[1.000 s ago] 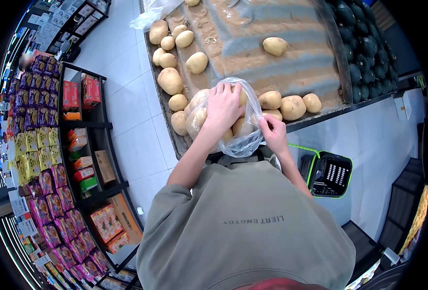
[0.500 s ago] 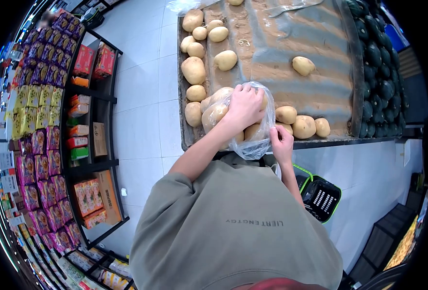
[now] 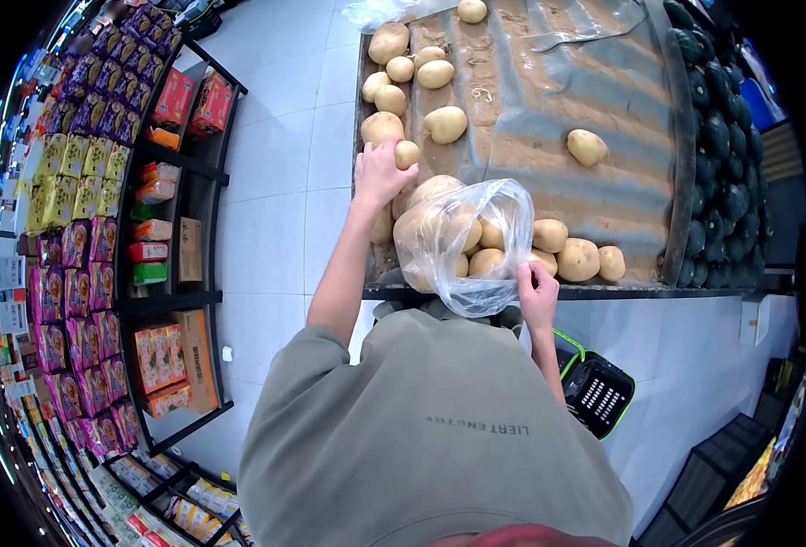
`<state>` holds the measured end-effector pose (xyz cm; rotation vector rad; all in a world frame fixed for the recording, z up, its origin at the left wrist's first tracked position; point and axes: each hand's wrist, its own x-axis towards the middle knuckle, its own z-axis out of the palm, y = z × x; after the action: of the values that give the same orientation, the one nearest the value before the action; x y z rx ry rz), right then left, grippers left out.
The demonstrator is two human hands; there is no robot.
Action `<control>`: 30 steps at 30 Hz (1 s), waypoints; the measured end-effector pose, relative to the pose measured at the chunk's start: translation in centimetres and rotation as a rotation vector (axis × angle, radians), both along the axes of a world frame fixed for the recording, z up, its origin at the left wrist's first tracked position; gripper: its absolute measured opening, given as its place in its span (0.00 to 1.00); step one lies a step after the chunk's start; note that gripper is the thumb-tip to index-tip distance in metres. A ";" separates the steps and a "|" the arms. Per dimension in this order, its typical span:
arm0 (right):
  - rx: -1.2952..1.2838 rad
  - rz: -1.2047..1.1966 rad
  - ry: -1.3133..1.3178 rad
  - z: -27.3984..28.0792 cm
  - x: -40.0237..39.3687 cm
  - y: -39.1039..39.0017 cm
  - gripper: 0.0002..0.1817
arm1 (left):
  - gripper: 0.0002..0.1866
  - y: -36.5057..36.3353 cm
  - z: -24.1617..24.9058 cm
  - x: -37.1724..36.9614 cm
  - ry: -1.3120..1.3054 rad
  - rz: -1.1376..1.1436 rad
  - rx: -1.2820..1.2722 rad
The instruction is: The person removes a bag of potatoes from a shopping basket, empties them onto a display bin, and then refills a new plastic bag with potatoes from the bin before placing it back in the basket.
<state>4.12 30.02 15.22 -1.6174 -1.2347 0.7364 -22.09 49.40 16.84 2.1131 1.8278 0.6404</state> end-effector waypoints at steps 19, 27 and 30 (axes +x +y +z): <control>-0.048 0.013 0.279 2.5 -0.6 -0.4 0.13 | 0.13 -10.5 11.5 3.8 -0.632 -0.340 -0.055; 0.000 0.075 0.246 3.2 -0.7 0.2 0.13 | 0.28 -11.4 4.8 7.5 0.624 -0.426 0.297; -0.020 0.099 0.263 3.4 -1.3 0.4 0.13 | 0.29 -11.5 5.1 6.9 0.764 -0.495 0.227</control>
<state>2.82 30.38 18.58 -1.4303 -1.1240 0.9921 -15.16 37.93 21.98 3.0995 1.4331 -0.1219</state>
